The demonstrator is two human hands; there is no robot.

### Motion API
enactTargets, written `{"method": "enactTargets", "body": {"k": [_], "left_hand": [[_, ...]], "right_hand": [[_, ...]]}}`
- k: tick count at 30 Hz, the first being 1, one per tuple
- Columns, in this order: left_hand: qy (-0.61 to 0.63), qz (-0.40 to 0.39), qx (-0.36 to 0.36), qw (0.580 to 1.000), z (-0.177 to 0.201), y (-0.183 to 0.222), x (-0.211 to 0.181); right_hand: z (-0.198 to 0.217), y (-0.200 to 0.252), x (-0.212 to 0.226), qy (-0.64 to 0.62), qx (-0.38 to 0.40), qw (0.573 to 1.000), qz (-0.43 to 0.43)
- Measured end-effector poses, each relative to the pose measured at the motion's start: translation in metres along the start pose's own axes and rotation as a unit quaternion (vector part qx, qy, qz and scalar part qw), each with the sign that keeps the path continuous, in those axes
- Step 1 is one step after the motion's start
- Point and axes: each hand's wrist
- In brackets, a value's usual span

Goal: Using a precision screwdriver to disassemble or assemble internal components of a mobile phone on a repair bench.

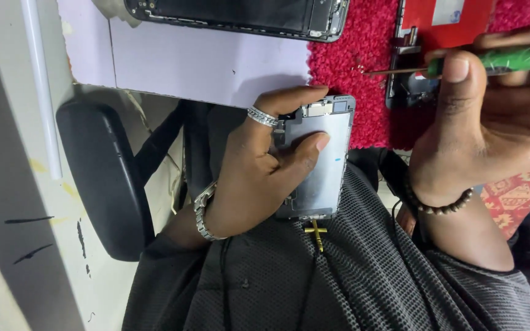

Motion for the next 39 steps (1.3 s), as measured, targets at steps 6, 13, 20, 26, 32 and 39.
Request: {"method": "enactTargets", "body": {"k": [6,13,20,26,32,39], "left_hand": [[0.006,0.004,0.002,1.0,-0.001,0.001,0.002],[-0.003,-0.004,-0.004,1.0,-0.001,0.0,0.002],[-0.022,-0.118,0.033,0.992,0.001,-0.001,0.012],[-0.046,-0.14,-0.013,0.989,-0.006,0.002,0.015],[-0.08,-0.159,-0.026,0.984,-0.01,-0.001,0.01],[-0.072,-0.152,-0.032,0.985,-0.013,-0.001,0.019]], "right_hand": [[-0.002,-0.002,0.002,-0.004,0.014,1.0,-0.001],[-0.001,-0.001,0.001,0.018,0.001,1.0,-0.008],[0.003,0.002,-0.003,0.028,-0.019,0.999,0.001],[0.012,0.008,0.008,-0.09,-0.015,0.994,-0.055],[0.01,0.012,0.001,-0.114,-0.005,0.991,-0.077],[0.008,0.007,0.01,-0.124,0.029,0.989,-0.08]]}}
Point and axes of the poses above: each hand's wrist, its own y-axis away from the middle knuckle, its own z-axis out of the back of the hand, x = y × z, and after that the axes turned 13 degrees about z, right-handed
